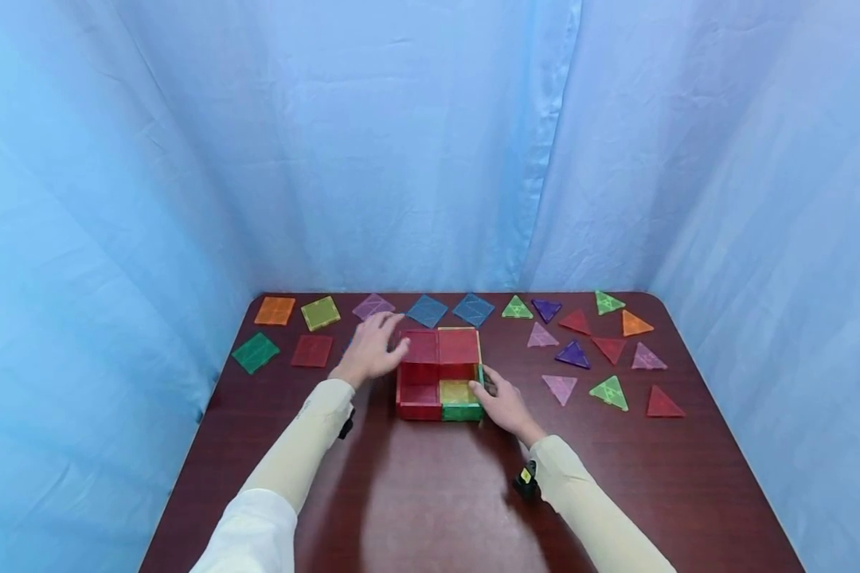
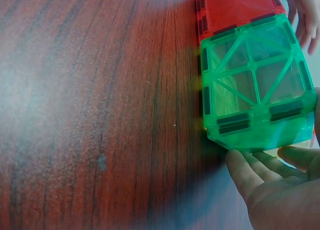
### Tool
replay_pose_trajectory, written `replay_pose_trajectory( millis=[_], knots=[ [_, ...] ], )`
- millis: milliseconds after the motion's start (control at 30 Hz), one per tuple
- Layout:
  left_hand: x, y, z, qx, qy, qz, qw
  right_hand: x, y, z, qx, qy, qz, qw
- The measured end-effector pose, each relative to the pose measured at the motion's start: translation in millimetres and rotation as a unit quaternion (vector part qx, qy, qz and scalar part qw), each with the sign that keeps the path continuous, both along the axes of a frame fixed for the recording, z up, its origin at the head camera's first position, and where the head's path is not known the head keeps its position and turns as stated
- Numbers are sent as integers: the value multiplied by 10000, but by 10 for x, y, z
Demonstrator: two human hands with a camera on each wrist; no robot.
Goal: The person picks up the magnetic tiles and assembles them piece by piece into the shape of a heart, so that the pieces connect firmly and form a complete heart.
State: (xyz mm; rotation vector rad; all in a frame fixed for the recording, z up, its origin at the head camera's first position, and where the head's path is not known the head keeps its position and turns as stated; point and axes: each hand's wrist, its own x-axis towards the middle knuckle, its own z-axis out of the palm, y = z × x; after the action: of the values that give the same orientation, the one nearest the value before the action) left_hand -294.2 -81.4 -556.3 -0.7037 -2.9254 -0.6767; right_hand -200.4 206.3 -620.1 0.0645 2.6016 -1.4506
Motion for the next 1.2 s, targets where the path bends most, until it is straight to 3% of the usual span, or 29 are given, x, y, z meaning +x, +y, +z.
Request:
replay_pose_trajectory(
  millis=[100, 233, 433, 633, 833, 967, 1200],
  knots=[
    [-42, -178, -3, 71, 62, 569, 9983, 3, 7, 5, -89, -1, 0, 10000],
    [-41, -344, -60, -447, -523, 1004, 9926, 16, 10, 4, -20, -22, 18, 10000],
    [-47, -385, -249, -1069, -1362, 1089, 9789, 32, -11, 25, 39, -1, -31, 10000],
    [-81, -334, -362, -1299, -1803, 925, 9706, 44, -17, 48, -26, -32, -56, 10000],
    [-27, -365, -463, -1487, -1603, 808, 9724, 34, -1, 38, -101, -51, -17, 9999],
    [-21, -357, -465, -1666, -1330, 812, 9736, 27, 33, 31, -176, -99, -91, 9998],
    [92, -353, -482, -1811, -1246, 870, 9716, 41, 68, 19, -83, -231, -5, 9997]
  ],
)
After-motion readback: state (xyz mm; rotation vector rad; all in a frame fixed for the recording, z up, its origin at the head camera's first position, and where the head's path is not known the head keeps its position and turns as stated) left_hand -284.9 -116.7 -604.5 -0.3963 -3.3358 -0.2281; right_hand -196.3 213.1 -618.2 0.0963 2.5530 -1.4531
